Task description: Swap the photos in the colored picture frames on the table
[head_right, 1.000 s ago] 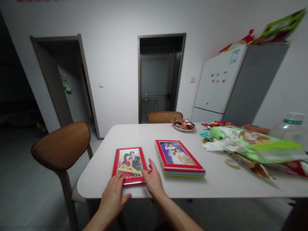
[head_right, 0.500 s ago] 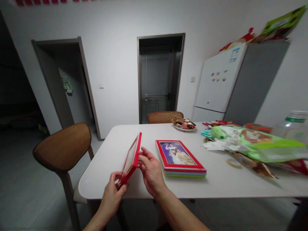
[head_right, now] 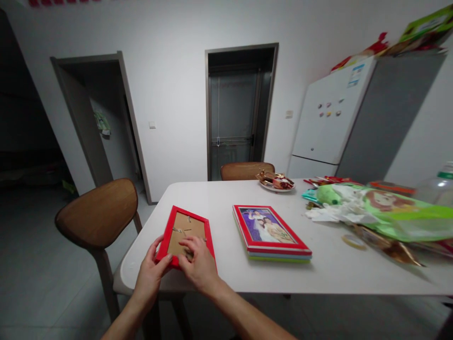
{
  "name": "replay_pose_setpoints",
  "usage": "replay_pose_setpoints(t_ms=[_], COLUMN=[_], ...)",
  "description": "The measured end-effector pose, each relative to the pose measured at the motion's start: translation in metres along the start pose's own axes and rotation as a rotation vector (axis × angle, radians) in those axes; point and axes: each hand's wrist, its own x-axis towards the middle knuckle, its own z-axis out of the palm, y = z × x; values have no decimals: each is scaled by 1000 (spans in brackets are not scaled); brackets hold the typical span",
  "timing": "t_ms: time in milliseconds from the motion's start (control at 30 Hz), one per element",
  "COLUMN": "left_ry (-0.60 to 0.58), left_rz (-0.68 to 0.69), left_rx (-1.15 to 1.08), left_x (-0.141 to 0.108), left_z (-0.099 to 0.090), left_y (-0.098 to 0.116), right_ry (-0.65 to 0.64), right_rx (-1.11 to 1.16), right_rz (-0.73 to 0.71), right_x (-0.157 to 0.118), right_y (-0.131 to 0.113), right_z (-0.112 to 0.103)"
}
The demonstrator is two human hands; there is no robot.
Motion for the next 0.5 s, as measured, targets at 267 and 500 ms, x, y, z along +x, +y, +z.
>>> replay_pose_setpoints(t_ms=[267, 500], left_ry=[-35, -38], left_rz=[-3, 155], left_rx=[478, 954], left_x=[0, -17], left_z=[-23, -18], left_y=[-36, -46], right_ry=[-184, -242], right_rx=[-430, -466], right_rz=[-100, -124], right_x=[-22, -40], right_y=[32, 30], right_z=[-26, -30])
